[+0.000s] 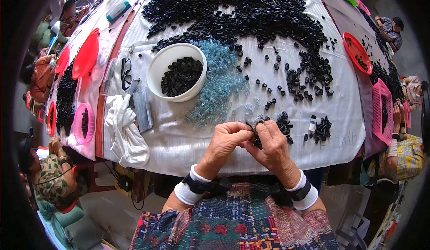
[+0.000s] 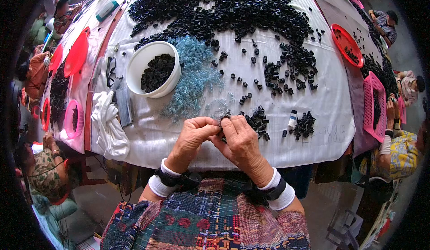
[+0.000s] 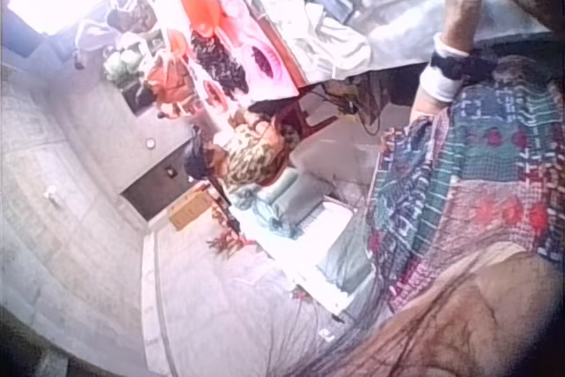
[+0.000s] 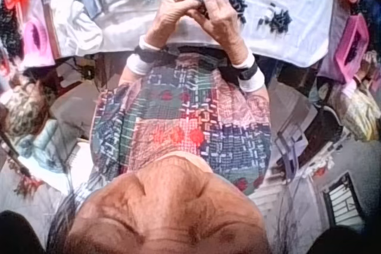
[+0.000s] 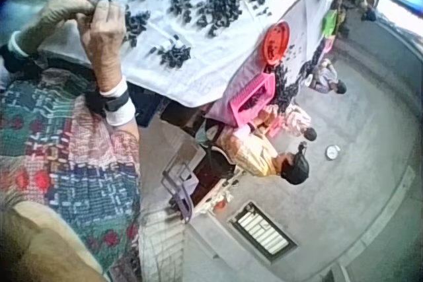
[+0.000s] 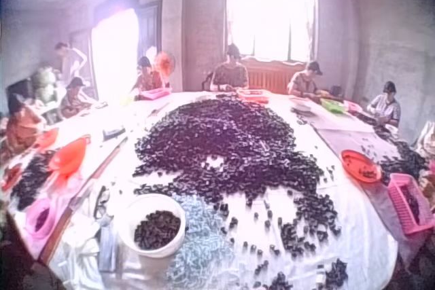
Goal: The person is assembling small black shoe components or accessories at a large table.
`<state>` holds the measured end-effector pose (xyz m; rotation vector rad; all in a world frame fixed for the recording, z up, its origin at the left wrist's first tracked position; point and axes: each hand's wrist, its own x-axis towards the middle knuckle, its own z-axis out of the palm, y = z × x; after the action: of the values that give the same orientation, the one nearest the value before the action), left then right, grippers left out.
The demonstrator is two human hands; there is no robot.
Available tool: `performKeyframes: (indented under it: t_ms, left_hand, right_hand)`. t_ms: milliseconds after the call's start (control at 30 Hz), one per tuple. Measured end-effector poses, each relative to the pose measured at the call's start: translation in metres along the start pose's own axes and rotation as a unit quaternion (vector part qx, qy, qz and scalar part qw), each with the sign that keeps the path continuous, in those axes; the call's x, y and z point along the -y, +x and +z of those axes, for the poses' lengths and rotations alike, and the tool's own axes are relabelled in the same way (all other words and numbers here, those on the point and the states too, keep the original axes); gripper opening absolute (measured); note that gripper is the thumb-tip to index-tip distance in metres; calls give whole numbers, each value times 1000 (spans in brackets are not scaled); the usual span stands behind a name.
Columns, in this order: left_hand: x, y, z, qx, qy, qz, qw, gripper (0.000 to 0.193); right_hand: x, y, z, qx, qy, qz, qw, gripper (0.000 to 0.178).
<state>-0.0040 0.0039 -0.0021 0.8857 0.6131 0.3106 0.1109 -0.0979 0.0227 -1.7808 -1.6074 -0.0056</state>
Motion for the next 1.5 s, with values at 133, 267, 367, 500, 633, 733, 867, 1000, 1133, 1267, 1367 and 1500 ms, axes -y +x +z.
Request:
performKeyframes:
  t_ms: [133, 267, 367, 500, 633, 733, 867, 1000, 1133, 1267, 1367, 1500]
  left_hand:
    - [1, 1, 0, 0, 29, 6, 1000, 14]
    - [-1, 0, 0, 11, 40, 1, 999, 15]
    - [-1, 0, -2, 35, 55, -14, 998, 15]
    - [-9, -2, 7, 24, 50, -27, 998, 17]
    - [-8, -2, 6, 29, 22, -33, 999, 17]
    - [-3, 1, 3, 40, -12, -20, 999, 17]
    - [-3, 1, 1, 36, -27, -20, 999, 17]
    - [-10, 0, 1, 47, -75, -62, 994, 21]
    - [-10, 0, -2, 73, 36, -27, 996, 22]
    - [-11, -3, 1, 59, -2, -42, 997, 16]
    - [-10, -5, 3, 58, -8, -45, 997, 16]
    - [-10, -7, 7, 60, 22, -41, 997, 21]
  right_hand:
    - [1, -2, 0, 10, -13, 5, 1000, 32]
    - [2, -2, -2, 4, -23, 13, 1000, 31]
    - [0, -2, -4, 2, 0, 26, 1000, 31]
    - [-6, -3, -4, -26, 12, 32, 999, 29]
    - [-7, -4, -6, -21, 17, 30, 999, 27]
    - [-6, -3, -6, -12, 22, 14, 1000, 27]
    - [-7, -4, -2, -23, 26, 7, 999, 27]
    - [-9, -4, 0, -45, 13, 1, 999, 29]
    - [-7, -2, -5, -27, 8, -14, 1000, 33]
    - [-1, -1, -12, -19, -2, 1, 1000, 36]
    - [-1, -7, -12, -18, -6, 10, 1000, 36]
    - [-4, -12, -9, -23, -3, 10, 1000, 32]
